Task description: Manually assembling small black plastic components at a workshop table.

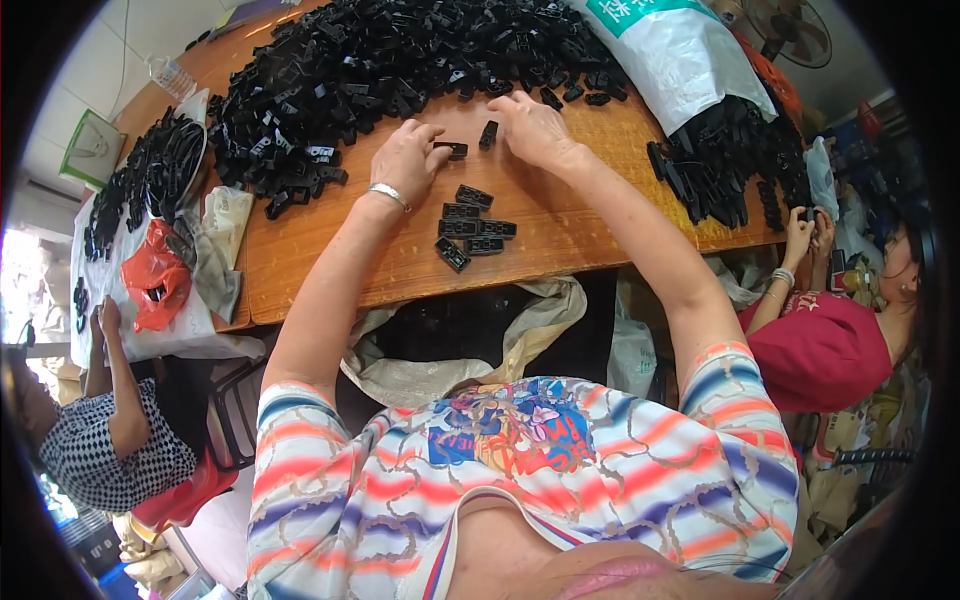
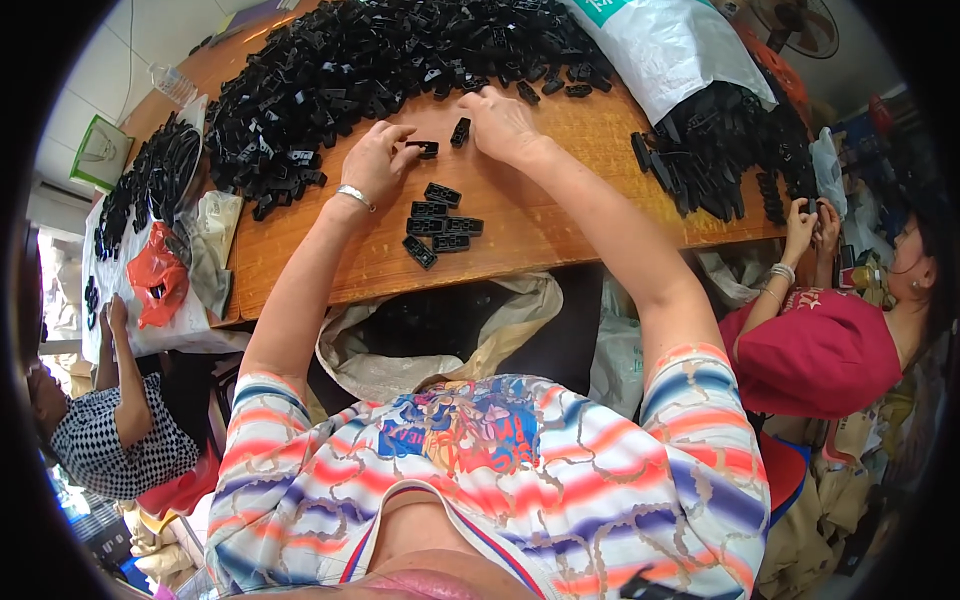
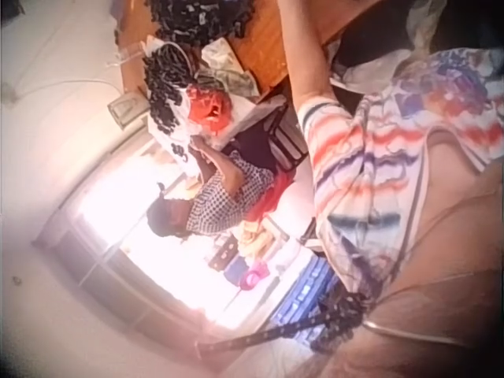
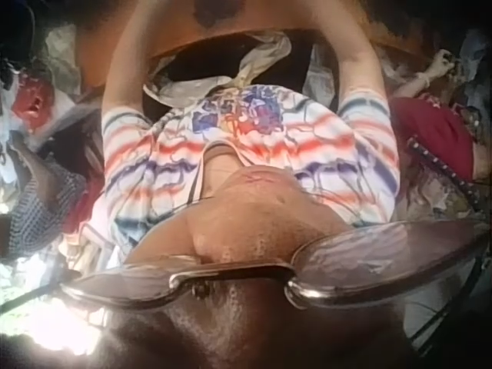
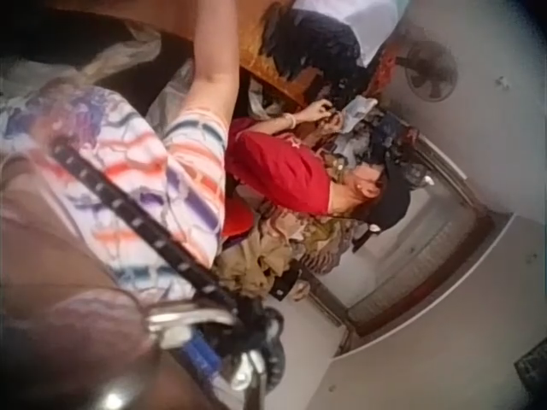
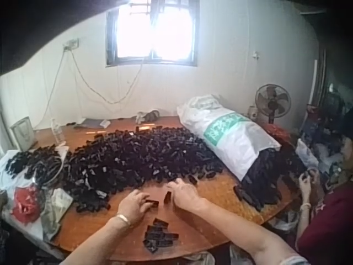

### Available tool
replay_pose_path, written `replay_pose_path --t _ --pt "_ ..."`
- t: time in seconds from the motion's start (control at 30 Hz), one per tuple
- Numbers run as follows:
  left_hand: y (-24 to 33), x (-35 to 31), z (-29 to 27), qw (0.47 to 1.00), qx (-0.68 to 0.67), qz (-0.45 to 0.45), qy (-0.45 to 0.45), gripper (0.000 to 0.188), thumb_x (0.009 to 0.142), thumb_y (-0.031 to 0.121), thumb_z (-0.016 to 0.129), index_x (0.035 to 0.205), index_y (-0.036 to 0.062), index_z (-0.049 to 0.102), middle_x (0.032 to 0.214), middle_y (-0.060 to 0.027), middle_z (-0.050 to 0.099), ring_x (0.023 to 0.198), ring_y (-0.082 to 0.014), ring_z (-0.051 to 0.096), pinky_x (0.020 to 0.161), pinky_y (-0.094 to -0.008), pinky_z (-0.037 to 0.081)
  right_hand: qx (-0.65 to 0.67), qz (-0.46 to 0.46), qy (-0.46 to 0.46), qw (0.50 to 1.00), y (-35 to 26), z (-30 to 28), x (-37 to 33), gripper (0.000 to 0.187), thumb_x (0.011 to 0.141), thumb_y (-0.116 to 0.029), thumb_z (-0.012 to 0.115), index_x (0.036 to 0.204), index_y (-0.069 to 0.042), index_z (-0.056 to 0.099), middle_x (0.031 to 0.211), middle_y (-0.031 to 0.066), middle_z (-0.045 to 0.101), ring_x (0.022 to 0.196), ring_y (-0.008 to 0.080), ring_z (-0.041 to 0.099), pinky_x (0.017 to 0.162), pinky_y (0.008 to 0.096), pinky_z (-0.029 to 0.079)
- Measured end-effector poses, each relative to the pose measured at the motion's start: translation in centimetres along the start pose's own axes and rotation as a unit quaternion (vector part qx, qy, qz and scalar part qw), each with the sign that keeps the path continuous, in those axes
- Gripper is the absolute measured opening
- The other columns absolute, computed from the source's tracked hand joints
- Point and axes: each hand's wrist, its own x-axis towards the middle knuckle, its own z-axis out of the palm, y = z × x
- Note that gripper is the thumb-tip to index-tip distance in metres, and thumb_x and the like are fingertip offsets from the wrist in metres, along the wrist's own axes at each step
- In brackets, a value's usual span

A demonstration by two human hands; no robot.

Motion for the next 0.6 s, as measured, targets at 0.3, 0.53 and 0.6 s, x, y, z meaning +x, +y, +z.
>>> replay_pose_path --t 0.3,0.53,0.6 --pt "-1.1 -0.1 0.7 0.999 0.025 -0.001 -0.024 0.025 0.078 0.019 0.076 0.101 0.0114 0.07 0.102 -0.0064 0.059 0.105 -0.0263 0.056 0.087 -0.0373 0.05 0.022 -0.1 -0.022 0.994 -0.5 0.4 0.4 0.021 0.081 -0.011 0.069 0.102 -0.007 0.068 0.102 0.0128 0.063 0.096 0.0328 0.063 0.083 0.0418 0.052" --pt "-1.2 0.2 0.8 0.998 0.042 -0.011 -0.035 0.025 0.078 0.022 0.076 0.099 0.0094 0.07 0.102 -0.0073 0.06 0.103 -0.0265 0.057 0.087 -0.0381 0.05 0.049 -0.147 -0.006 0.988 -3.8 1.5 0.1 0.018 0.079 -0.014 0.072 0.094 -0.005 0.071 0.1 0.0149 0.063 0.094 0.0346 0.063 0.081 0.043 0.051" --pt "-1.3 0.2 0.8 0.999 0.031 -0.011 -0.036 0.025 0.078 0.022 0.076 0.099 0.0088 0.07 0.101 -0.0075 0.06 0.103 -0.0265 0.057 0.087 -0.0383 0.05 0.024 -0.134 -0.014 0.991 -3.9 1.4 0.1 0.017 0.078 -0.015 0.073 0.091 -0.005 0.072 0.098 0.0151 0.064 0.093 0.0347 0.063 0.081 0.0437 0.052"
